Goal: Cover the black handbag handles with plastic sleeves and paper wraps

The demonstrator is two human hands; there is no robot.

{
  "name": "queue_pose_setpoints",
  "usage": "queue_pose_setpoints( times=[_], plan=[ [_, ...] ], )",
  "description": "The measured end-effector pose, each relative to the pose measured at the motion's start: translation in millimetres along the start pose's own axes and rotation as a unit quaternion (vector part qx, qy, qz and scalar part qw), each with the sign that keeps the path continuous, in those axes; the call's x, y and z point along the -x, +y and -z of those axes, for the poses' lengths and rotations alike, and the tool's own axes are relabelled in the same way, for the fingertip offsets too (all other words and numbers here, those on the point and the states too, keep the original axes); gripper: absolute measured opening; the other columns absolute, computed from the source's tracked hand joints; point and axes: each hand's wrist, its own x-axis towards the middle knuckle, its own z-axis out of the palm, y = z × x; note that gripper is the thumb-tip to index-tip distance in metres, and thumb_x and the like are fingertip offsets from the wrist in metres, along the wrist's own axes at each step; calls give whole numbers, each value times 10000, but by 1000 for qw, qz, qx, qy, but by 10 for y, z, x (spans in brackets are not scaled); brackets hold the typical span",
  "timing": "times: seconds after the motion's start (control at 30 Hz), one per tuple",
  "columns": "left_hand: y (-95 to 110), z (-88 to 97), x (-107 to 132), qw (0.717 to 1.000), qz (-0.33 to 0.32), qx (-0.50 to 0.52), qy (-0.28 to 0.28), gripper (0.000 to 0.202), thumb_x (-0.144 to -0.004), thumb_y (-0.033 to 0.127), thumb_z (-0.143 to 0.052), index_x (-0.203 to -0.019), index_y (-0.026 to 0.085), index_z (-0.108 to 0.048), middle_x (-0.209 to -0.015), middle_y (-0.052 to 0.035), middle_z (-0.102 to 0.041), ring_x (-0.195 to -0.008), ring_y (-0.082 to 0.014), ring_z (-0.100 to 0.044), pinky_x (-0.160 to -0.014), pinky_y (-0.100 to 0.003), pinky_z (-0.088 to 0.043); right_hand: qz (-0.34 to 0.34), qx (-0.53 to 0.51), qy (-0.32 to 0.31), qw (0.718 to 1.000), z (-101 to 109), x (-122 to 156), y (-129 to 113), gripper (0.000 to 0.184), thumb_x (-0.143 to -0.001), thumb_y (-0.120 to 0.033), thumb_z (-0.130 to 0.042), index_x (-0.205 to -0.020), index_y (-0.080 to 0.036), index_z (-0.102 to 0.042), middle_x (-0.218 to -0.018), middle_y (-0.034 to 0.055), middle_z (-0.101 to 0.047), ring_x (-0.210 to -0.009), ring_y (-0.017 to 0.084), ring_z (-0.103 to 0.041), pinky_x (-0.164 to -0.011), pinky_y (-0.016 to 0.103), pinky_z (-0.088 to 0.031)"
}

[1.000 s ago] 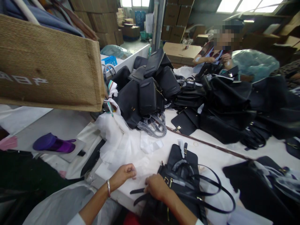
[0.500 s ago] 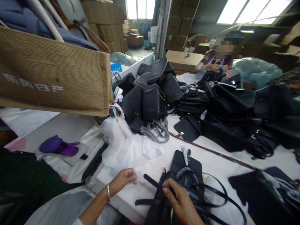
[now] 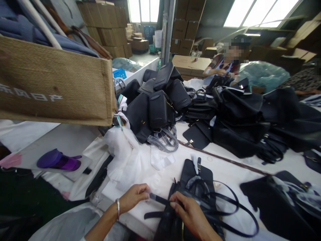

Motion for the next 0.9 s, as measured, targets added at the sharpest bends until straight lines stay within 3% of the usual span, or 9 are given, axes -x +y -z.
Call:
queue_pose_setpoints(
  times=[0.23,0.47,0.63,0.77,0.9],
  plan=[
    [100,-158,-21,997,-1,-78,-25,116,-764,235,-596,-786,168,-688,-665,38,-595,-675,-136,-498,-642,-231,-346,-12,38,-12,999,-7,41,12,97,-847,-265,-529,-903,-269,-609,-670,-41,-624,-654,163,-576,-590,226,-324],
    [100,-510,-177,990,-6,-131,-50,209,-784,277,-556,-691,145,-689,-582,49,-528,-591,-116,-440,-571,-222,-310,-1,-21,-17,1000,-242,-27,61,265,-811,-171,-524,-1062,-252,-541,-669,-51,-598,-637,146,-582,-594,212,-342],
    [105,-584,-266,985,-20,-172,-29,238,-796,308,-527,-697,153,-678,-609,43,-557,-624,-128,-470,-614,-227,-334,-3,1,9,1000,-146,46,238,380,-855,-263,-538,-1230,-261,-475,-855,-6,-639,-784,167,-607,-686,231,-381],
    [92,-576,-328,979,-26,-204,-5,263,-809,329,-516,-681,160,-672,-610,33,-561,-649,-141,-490,-628,-234,-338,-31,-26,19,999,3,137,421,291,-888,-229,-460,-1175,-243,-502,-761,-22,-629,-734,158,-609,-671,235,-385],
    [90,-701,-407,967,-42,-253,3,309,-834,353,-486,-674,169,-674,-613,26,-583,-642,-144,-509,-615,-232,-344,-25,-61,35,997,-80,96,439,271,-867,-185,-460,-1126,-241,-518,-697,-42,-612,-689,149,-601,-644,227,-376]
  ],
)
